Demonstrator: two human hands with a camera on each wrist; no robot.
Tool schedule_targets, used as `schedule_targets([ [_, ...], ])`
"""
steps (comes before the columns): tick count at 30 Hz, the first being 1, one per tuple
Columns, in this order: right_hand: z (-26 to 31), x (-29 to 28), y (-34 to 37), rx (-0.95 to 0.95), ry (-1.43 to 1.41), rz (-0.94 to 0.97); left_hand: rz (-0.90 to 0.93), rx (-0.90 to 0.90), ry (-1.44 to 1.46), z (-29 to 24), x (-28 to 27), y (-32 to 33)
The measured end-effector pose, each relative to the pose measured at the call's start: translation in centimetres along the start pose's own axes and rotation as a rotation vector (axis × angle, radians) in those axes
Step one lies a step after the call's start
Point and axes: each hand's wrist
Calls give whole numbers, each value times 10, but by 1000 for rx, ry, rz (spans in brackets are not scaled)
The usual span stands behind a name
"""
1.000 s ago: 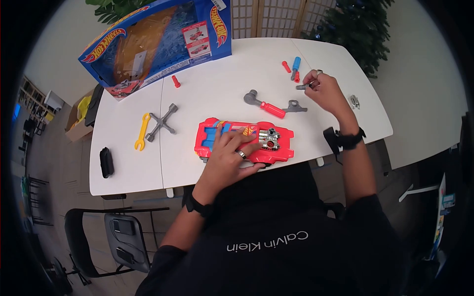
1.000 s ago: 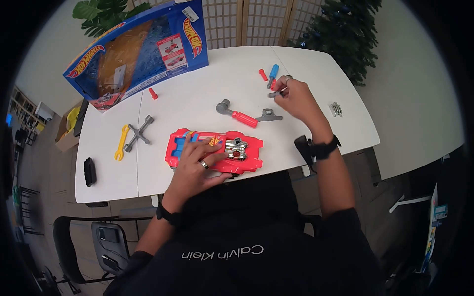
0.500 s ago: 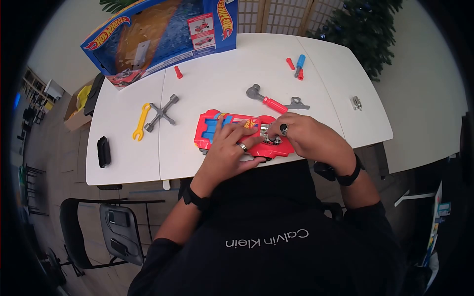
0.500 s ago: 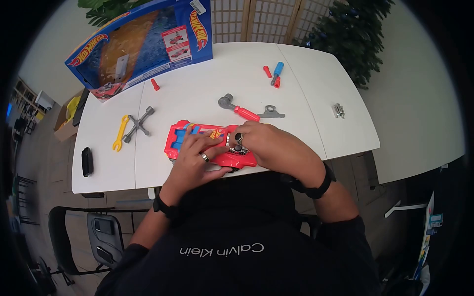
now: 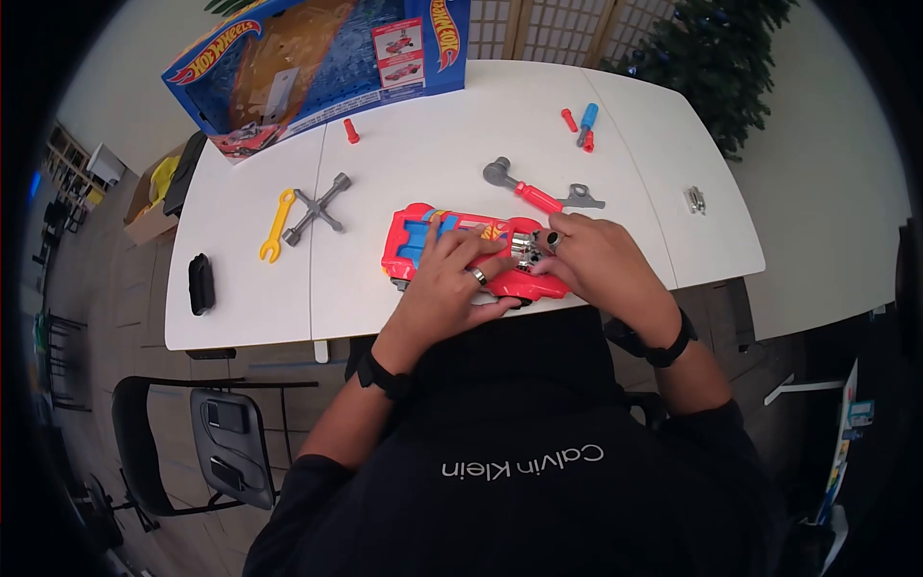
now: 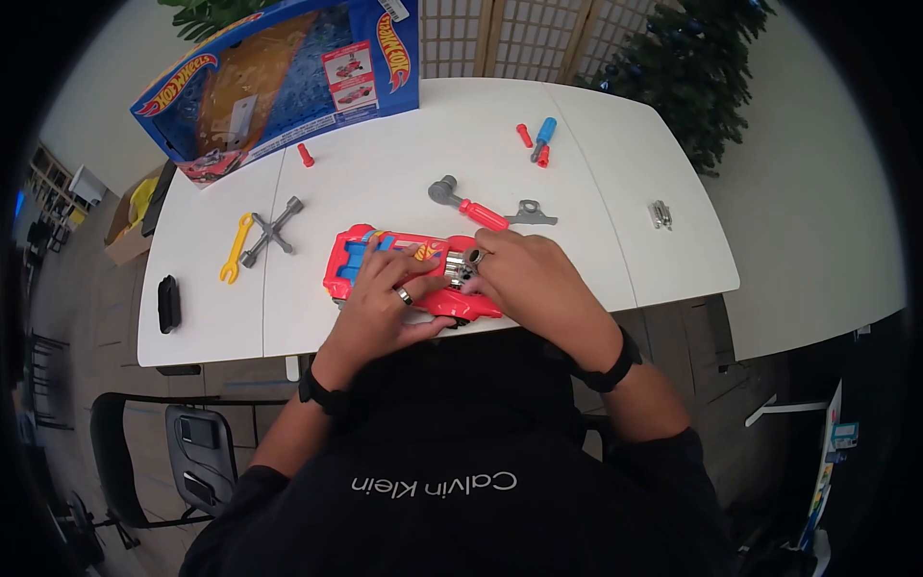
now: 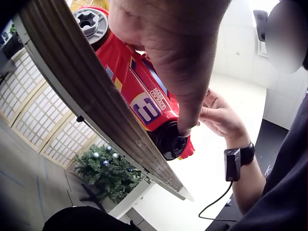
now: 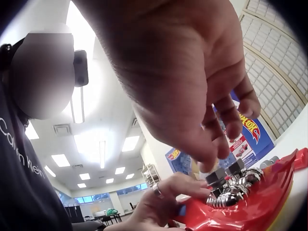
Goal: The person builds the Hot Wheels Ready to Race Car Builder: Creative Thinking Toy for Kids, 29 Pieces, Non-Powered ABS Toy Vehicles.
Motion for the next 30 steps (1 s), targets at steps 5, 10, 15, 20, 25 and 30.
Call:
schedule_targets([
  [5,10,-11,-1,74,-43,-17,0,5,-2,2,3,2],
  [10,9,-1,-5,83,136,61,0,22,1,4,3,1],
  [15,6,-7,-1,-7,-130,-66,-4,19,12,4,3,2],
  [20,4,11,1,-120,-102,-117,-25,9,-10,1,1,-1],
  [25,12,18,-6,20,155,-118,7,10,18,0,0,-1],
  [30,17,9,5,-34,0,-133,-3,19,8,-1,2,-2],
])
Point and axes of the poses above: each hand's wrist, its own y-axis away from the middle knuckle, its own x-axis out of the palm, z = x × y
